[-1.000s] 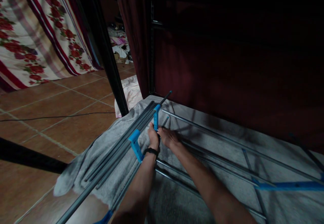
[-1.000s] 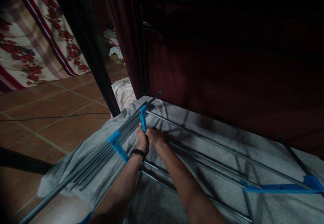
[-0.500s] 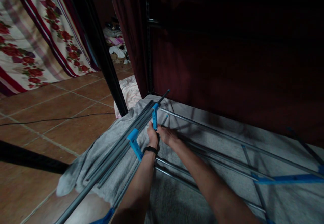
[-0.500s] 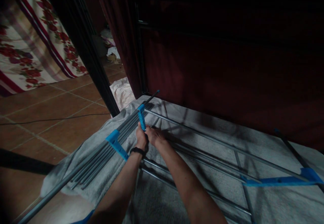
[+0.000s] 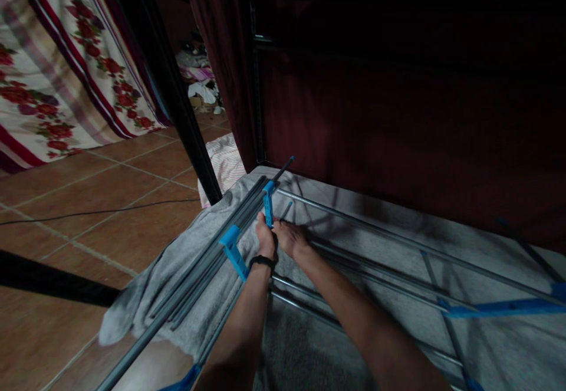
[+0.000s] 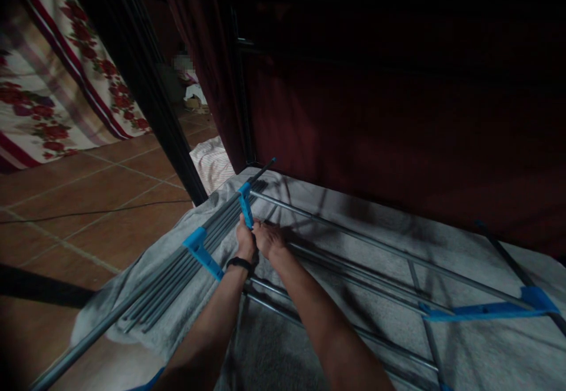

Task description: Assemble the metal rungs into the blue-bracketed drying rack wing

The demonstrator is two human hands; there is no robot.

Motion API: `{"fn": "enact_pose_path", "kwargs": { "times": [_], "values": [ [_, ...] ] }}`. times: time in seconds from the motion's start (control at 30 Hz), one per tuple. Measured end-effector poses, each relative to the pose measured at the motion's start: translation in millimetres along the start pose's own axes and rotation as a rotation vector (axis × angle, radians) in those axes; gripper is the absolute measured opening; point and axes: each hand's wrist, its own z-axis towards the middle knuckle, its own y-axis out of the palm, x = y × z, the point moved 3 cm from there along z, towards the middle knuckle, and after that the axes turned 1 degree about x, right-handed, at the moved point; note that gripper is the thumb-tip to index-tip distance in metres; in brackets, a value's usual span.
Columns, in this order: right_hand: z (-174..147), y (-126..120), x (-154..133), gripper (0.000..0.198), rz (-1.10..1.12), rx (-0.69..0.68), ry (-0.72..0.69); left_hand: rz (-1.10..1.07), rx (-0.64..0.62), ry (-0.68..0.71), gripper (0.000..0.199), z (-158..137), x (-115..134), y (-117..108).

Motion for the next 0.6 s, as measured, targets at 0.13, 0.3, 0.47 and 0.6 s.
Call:
{"fn": "enact_pose_path", "kwargs": {
  "times": [0.13, 0.3, 0.47, 0.6],
  "values": [
    [0.2, 1.0, -0.1, 0.043, -0.018, 0.003, -0.003, 0.004, 0.007, -0.012, 0.056, 0.0, 2.4, 0.6],
    [1.4, -2.2, 1.3, 0.049, -0.03, -0.03, 0.008, 0.017, 0.016, -0.035, 0.057, -2.2, 9.8, 1.5],
    [-0.4, -9.6, 3.2, 0.049, 0.026, -0.088, -0.017, 0.032, 0.031, -0.036, 0.059, -3.1, 13.1, 2.3],
    [-0.3, -13.2, 5.2, 0.046, 0.042, -0.12, -0.019, -0.006, 0.018, -0.04, 0.059, 0.5, 8.8, 3.6]
  ]
}}
